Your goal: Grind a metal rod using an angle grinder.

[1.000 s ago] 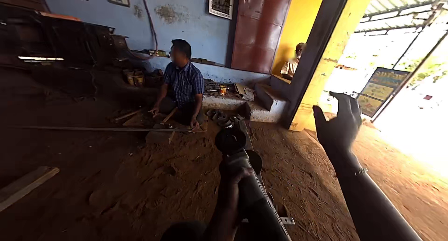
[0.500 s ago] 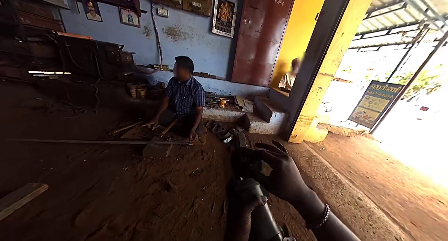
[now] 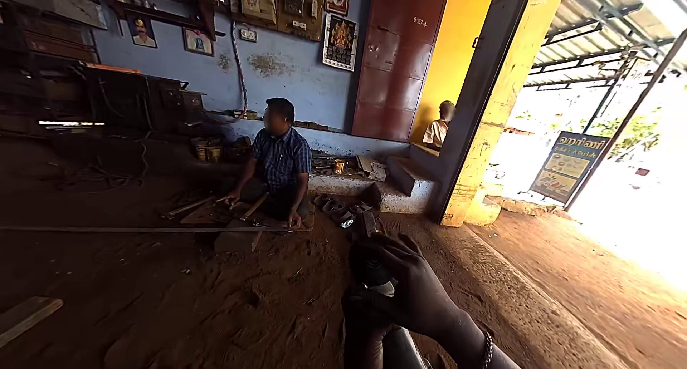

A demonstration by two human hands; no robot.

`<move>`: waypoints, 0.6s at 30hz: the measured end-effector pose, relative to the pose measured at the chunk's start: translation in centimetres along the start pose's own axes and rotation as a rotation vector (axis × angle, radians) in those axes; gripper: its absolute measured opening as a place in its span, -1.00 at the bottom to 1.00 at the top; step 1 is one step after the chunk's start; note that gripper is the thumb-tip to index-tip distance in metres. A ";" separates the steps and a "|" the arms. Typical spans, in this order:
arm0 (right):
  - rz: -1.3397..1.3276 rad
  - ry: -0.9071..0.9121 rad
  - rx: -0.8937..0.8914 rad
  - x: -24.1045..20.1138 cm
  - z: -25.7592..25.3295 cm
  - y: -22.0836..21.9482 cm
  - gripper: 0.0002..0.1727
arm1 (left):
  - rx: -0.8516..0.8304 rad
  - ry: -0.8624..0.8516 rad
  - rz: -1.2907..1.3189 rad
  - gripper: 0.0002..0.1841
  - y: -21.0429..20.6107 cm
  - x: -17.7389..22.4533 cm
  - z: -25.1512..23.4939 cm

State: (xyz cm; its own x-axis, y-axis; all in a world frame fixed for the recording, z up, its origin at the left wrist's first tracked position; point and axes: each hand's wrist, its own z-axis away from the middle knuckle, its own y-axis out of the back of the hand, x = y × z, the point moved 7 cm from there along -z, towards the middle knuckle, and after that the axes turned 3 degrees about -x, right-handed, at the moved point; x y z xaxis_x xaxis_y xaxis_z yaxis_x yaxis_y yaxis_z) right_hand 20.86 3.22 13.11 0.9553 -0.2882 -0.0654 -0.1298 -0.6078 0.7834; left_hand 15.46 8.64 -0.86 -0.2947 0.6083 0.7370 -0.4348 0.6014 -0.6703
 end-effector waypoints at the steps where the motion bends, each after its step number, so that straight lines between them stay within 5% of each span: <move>1: -0.044 0.029 0.045 0.1 0.2 0.2 -0.34 | -0.004 0.001 0.000 0.20 0.0 -0.1 0.0; 4: 0.141 -0.039 0.140 1.0 0.4 0.6 -0.32 | 0.015 0.026 -0.004 0.23 0.1 -0.1 0.0; 7: 0.113 -0.087 -0.005 0.6 0.4 -0.2 -0.18 | 0.018 0.017 -0.014 0.20 0.2 -0.3 0.2; 11: 0.050 -0.026 0.131 0.5 0.5 0.5 -0.34 | 0.035 0.031 0.013 0.19 0.4 -0.8 -0.1; 14: 0.187 -0.139 0.024 1.0 0.4 -0.4 -0.20 | 0.021 0.040 0.008 0.20 0.4 -0.9 -0.3; 18: -0.019 -0.030 0.067 0.5 0.6 -0.4 -0.39 | 0.025 0.025 0.024 0.15 0.3 -0.7 -0.2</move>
State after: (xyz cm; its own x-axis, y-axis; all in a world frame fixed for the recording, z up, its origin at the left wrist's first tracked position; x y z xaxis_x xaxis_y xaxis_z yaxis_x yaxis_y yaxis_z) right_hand 21.27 2.82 12.36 0.9497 -0.2970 -0.0992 -0.1297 -0.6614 0.7387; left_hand 15.75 8.50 -1.64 -0.2841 0.6353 0.7181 -0.4494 0.5733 -0.6851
